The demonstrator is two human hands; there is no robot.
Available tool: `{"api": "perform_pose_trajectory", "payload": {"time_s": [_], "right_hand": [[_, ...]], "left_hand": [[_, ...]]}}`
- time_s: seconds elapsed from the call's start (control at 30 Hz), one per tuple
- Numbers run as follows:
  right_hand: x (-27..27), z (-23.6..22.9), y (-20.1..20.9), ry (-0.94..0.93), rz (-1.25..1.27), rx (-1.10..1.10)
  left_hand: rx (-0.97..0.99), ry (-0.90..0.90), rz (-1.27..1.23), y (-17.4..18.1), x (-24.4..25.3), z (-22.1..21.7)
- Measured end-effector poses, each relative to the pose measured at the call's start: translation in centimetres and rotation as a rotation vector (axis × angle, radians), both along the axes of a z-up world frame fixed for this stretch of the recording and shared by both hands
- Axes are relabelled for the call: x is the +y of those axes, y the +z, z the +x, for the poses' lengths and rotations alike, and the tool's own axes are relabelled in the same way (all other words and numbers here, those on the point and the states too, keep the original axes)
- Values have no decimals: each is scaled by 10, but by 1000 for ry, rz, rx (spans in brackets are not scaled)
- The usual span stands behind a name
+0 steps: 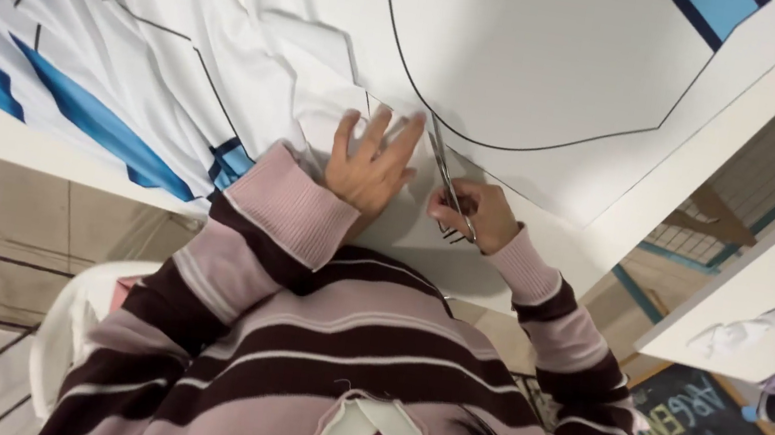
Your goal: The person uses scissors to cut a large piece of white fabric with blue stripes laid out on a table. They follow a black outline drawn on the fabric, carefully cutting along the lines to separate the patterned section from the rest of the material.
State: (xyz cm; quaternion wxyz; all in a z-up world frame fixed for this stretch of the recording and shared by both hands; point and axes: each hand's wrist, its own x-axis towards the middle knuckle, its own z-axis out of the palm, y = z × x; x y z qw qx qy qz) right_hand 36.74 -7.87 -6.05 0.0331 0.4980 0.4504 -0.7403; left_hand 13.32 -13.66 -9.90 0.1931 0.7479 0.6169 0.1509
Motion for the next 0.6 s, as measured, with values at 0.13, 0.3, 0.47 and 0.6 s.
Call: {"api": "perform_pose_trajectory", "payload": {"time_s": [0.13,0.3,0.47,0.6], "right_hand": [[19,-12,-2,49,56,-50],[26,-20,5,147,106,-169],[26,-24,15,124,9,-287],[27,-29,21,138,23,-362]], "left_hand": [[87,14,106,13,5,-8],[45,67,68,-12,0,-1],[77,66,141,-4,3,-8],[12,43,120,-1,5,-13]]}}
